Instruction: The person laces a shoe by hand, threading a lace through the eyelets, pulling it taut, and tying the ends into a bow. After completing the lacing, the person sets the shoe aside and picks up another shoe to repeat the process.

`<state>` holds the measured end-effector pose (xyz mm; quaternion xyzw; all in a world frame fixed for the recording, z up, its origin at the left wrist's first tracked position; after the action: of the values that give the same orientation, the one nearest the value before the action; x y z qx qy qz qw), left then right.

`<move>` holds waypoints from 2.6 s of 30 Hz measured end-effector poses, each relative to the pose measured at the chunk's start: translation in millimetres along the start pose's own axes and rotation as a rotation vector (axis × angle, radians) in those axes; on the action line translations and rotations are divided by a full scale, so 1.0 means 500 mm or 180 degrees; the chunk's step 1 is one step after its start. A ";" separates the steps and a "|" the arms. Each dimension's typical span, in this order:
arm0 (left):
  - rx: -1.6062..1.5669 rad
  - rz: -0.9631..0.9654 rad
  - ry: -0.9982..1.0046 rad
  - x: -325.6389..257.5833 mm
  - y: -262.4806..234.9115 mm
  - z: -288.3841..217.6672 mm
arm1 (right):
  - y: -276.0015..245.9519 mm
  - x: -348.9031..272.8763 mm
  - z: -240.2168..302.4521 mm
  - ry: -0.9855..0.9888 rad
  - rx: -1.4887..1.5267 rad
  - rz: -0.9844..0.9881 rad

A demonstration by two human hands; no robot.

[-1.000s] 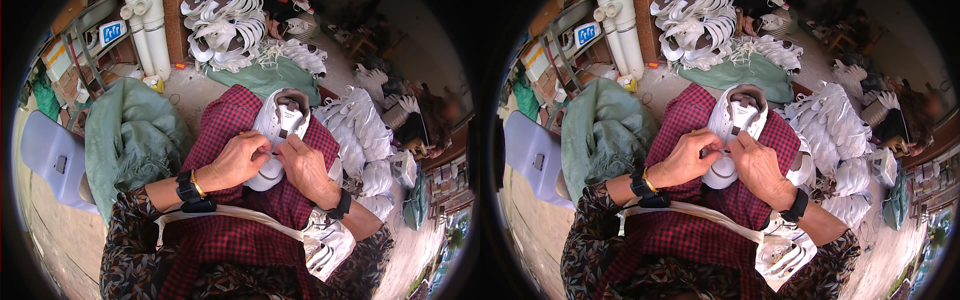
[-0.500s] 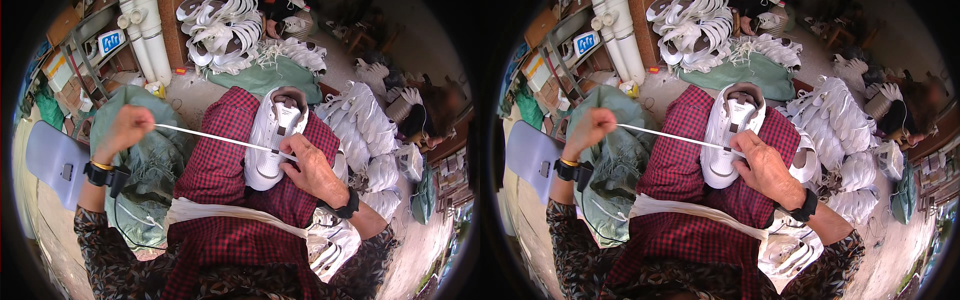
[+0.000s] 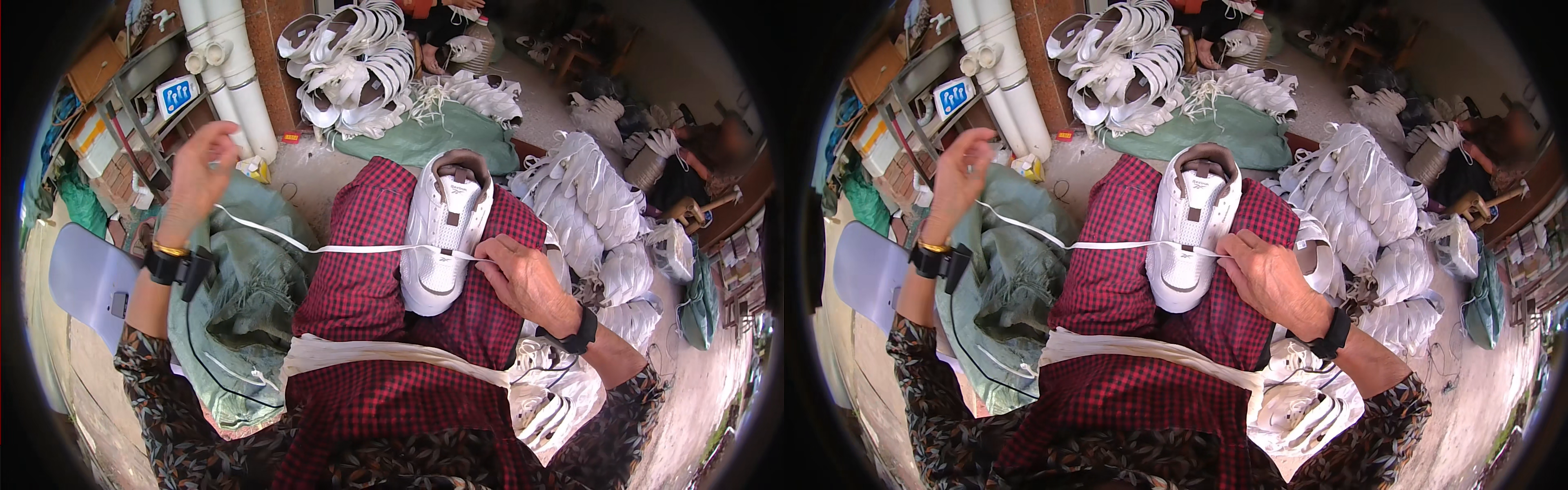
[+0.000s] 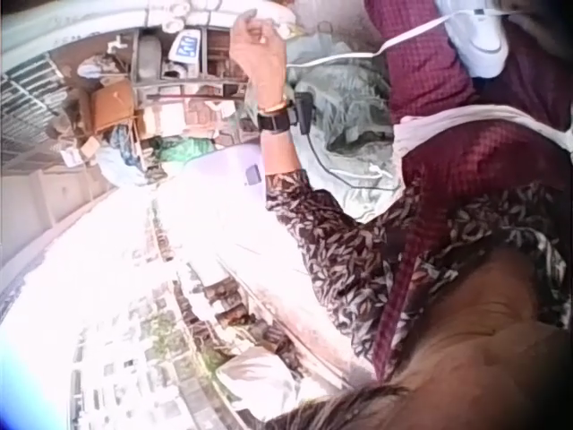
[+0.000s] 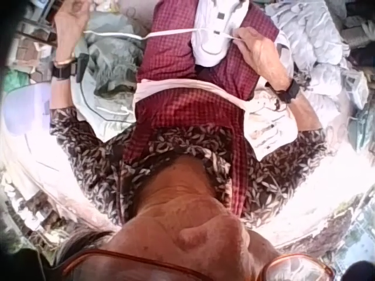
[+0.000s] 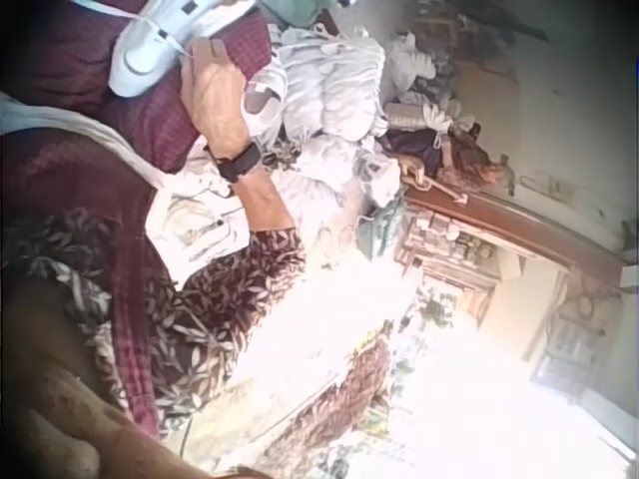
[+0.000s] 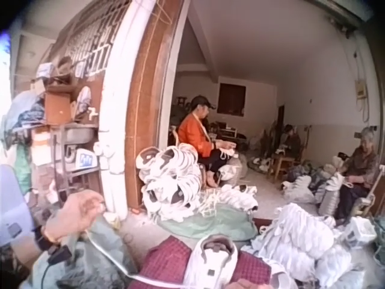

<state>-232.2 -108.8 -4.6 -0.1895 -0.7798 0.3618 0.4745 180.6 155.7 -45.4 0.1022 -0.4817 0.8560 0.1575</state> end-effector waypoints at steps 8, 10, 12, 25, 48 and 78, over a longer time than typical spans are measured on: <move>-0.1303 0.1098 0.1257 -0.137 0.222 -0.428 | -0.049 -0.057 -0.008 -0.0119 -0.0385 -0.0085; -0.0649 0.0747 0.1795 -0.135 0.213 -0.396 | -0.081 -0.098 -0.024 0.0122 -0.0363 -0.0325; 0.0063 0.0007 0.2481 -0.125 0.199 -0.354 | -0.112 -0.144 -0.035 0.0379 -0.0428 -0.0596; 0.1188 0.0220 0.1559 -0.150 0.108 -0.063 | -0.295 -0.451 -0.174 0.1872 -0.1391 -0.1139; 0.3150 -0.0879 -0.0364 -0.208 -0.235 0.424 | -0.508 -0.888 -0.355 0.2303 -0.4336 -0.2115; -0.2679 0.0994 0.0117 -0.166 0.267 -0.400 | 0.051 0.002 -0.002 0.1230 0.1588 -0.1214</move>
<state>-23.6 3.8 -96.2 -0.4879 -0.8126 0.0769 0.3094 170.3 144.4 -65.6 0.0618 -0.1919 0.9059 0.3725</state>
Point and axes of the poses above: each hand's wrist, its own x-axis towards the middle knuckle, its own y-axis out of the palm, z = x × y, the point moved 1 cm from there along x, towards the middle knuckle, and after that the axes turned 14 degrees about x, right-handed, at the moved point
